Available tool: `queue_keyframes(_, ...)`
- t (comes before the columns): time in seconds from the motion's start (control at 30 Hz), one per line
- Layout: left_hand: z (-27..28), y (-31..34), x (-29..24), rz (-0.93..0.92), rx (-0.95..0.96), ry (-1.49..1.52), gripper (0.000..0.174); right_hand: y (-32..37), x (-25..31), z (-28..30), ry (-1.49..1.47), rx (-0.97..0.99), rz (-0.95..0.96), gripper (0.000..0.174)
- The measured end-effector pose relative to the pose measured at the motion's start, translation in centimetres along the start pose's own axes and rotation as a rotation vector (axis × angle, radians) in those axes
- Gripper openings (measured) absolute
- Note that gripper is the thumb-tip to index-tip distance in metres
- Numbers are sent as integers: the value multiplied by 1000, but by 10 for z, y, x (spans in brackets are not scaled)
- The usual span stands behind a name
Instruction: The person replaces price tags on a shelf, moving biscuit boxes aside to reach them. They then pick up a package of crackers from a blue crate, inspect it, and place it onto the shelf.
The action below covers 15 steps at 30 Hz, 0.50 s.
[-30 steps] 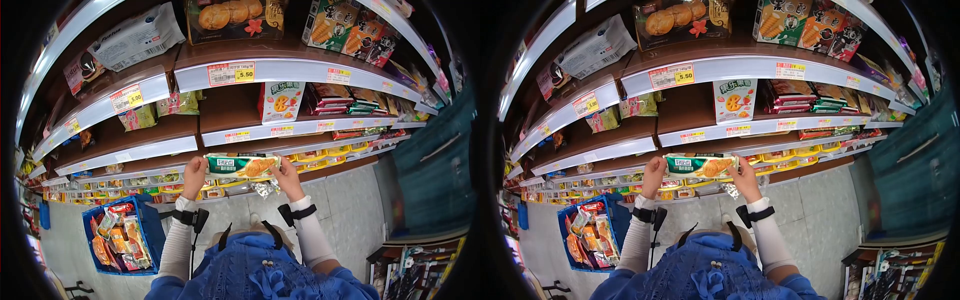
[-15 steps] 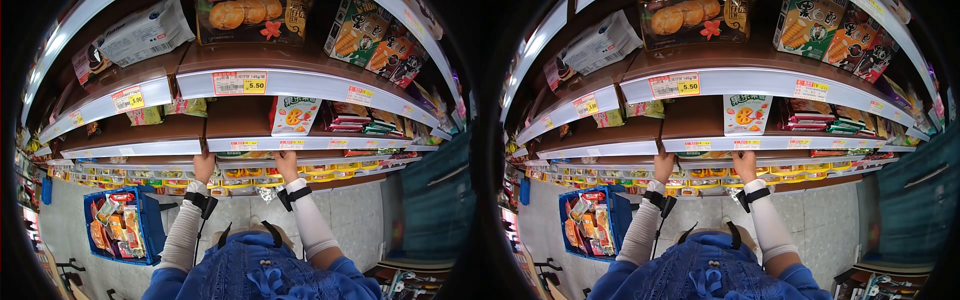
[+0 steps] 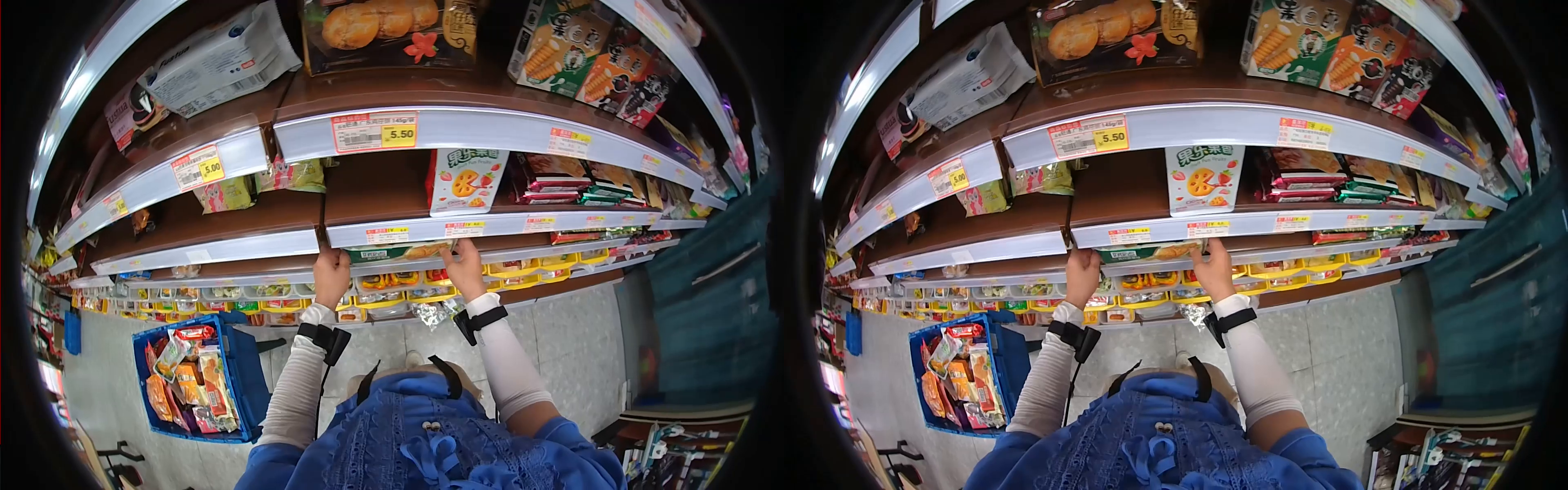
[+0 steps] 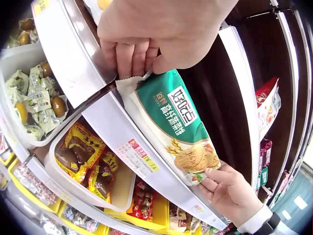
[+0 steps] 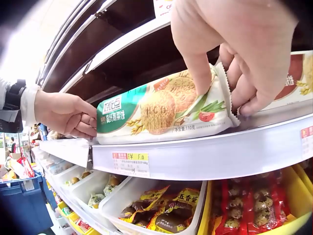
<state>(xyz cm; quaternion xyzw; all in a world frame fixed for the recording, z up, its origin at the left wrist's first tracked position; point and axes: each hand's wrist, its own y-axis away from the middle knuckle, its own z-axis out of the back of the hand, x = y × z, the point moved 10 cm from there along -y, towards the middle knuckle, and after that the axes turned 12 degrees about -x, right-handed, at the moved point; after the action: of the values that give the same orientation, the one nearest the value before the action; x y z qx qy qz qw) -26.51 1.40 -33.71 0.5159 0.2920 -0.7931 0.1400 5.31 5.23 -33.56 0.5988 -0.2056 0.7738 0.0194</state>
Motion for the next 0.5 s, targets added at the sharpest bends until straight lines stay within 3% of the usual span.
queue_keyframes(0.07, -4, 0, 14, -25, -11, 87, 22, 2, 6, 1, 118, -16, 102, 32)
queue_keyframes(0.13, 2, 7, -17, -25, 22, -3, 25, 7, 17, 3, 135, -52, 167, 34)
queue_keyframes(0.2, -5, 7, 3, -56, 60, 92, 27, 12, 26, 4, 186, 10, 91, 41)
queue_keyframes(0.33, -4, 11, -3, -34, 136, 45, 31, 27, 58, 21, 222, -114, 196, 47)
queue_keyframes(0.4, 7, 13, -14, -169, 43, 49, 34, 39, 74, 30, 238, -163, 235, 48)
queue_keyframes(0.5, 26, 32, -58, -263, 54, -38, 43, 64, 76, 45, 194, -169, 182, 48)
